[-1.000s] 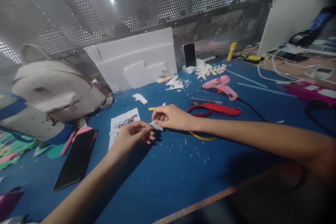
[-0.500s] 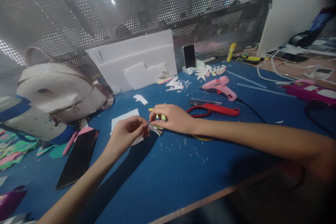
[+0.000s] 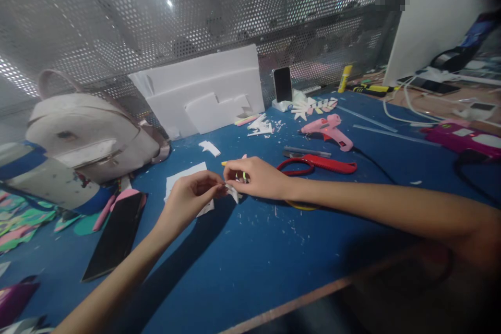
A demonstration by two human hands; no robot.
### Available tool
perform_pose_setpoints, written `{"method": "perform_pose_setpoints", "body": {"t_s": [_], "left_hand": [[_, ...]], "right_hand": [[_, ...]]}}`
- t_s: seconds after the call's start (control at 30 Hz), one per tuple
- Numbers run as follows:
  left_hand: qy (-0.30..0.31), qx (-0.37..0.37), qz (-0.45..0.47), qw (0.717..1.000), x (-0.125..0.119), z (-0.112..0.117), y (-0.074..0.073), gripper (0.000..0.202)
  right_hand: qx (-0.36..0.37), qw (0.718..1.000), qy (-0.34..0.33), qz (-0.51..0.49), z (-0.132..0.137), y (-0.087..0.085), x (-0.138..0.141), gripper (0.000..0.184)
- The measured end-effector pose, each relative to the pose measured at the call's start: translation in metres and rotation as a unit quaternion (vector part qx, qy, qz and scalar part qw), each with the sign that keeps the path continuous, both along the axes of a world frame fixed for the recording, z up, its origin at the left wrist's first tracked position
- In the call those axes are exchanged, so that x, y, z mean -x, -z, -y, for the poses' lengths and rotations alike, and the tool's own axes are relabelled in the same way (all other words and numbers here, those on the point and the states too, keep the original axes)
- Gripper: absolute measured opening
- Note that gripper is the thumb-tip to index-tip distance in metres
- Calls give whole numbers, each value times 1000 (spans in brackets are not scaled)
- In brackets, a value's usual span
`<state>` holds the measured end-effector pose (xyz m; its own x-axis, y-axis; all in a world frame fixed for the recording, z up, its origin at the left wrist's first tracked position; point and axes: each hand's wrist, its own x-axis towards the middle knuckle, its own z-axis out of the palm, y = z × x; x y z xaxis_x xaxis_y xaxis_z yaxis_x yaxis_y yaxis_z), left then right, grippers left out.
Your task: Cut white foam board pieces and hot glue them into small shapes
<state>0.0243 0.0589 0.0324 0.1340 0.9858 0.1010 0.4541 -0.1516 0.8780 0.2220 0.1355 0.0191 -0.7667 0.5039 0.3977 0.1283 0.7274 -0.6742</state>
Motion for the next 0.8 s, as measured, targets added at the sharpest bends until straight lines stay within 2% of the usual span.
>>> {"method": "perform_pose_setpoints", "body": {"t_s": [0.37, 0.6, 0.8], "left_hand": [[-32, -22, -8, 999, 2, -4, 8, 12], [-53, -5, 64, 997, 4, -7, 22, 13], [-57, 18, 99, 993, 8, -7, 28, 13]], "right_hand": [[36, 999, -18, -37, -1, 2, 0, 7], [86, 995, -9, -45, -5, 9, 3, 7], [101, 993, -8, -54, -7, 13, 5, 5]]}}
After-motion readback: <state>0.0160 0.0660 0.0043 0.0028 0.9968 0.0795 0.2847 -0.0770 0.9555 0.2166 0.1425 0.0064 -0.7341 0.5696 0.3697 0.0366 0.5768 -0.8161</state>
